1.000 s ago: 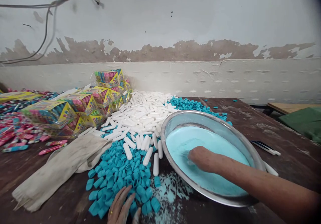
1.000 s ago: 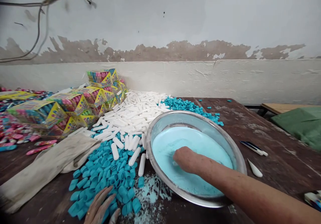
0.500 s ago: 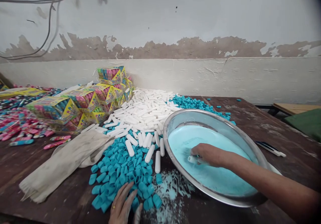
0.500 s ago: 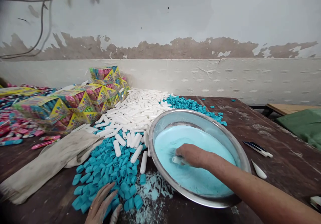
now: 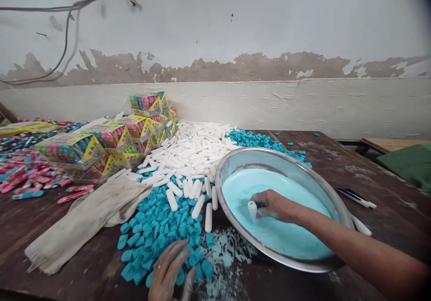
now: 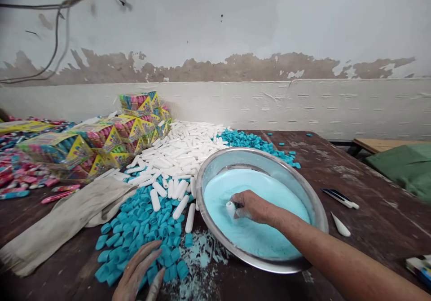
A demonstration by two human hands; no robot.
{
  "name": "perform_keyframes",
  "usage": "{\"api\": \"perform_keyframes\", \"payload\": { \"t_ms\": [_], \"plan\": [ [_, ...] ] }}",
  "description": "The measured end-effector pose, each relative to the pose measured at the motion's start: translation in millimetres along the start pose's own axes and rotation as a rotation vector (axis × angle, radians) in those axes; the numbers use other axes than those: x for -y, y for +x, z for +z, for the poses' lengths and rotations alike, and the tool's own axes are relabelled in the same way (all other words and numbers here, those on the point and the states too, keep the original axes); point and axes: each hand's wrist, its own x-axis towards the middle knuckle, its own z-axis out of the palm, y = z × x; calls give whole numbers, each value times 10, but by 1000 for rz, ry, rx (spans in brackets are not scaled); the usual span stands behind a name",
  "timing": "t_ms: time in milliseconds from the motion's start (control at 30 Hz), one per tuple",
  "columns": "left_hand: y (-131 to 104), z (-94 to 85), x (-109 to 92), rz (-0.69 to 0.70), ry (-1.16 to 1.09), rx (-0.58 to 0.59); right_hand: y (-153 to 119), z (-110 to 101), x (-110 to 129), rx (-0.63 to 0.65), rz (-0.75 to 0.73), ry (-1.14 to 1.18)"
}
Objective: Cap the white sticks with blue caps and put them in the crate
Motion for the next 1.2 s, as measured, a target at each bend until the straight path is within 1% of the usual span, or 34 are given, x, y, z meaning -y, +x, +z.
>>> {"api": "perform_keyframes", "payload": {
  "t_ms": [100,167,233,300,333,400,500,600,700,733,767,867,933,1000,1067,1100,1133,1200],
  "plan": [
    [454,10,-357,144,-30,75,-158,-19,-12,-87,-19,95],
    [803,86,-660,227,-63,184,-255,-21,15,-135,-52,131],
    [1110,219,-951,232,-63,378,-342,-30,53,-177,-68,145],
    [1334,388,-1178,222,-16,541,-417,-46,84,-219,-61,148],
    [1415,476,-1258,208,11,606,-451,-54,92,-236,-60,146],
    [1527,636,-1356,169,47,701,-510,-66,93,-271,-74,125],
    [1618,796,-1405,131,49,763,-572,-59,76,-344,-70,65],
    [1657,862,-1428,145,49,766,-601,-26,58,-421,36,-42],
    [1667,888,-1452,161,74,747,-615,-2,34,-609,147,-221],
    [1667,895,-1456,164,85,741,-622,2,25,-639,151,-261],
    [1664,901,-1459,166,94,738,-629,4,18,-619,129,-280],
    [1649,907,-1459,175,96,744,-653,10,11,-430,19,-252],
    [1649,888,-1446,175,80,747,-660,20,8,-401,3,-240],
    [1670,831,-1404,168,58,742,-653,34,-9,-355,-17,-252],
    [1709,716,-1310,154,40,729,-634,47,-42,-296,-73,-284],
    [1728,631,-1238,145,25,713,-625,52,-59,-314,-80,-309],
    [1741,529,-1149,133,-3,686,-619,59,-70,-368,-68,-341],
    [1731,277,-924,100,-104,603,-631,87,-50,-517,-34,-399]
  ]
}}
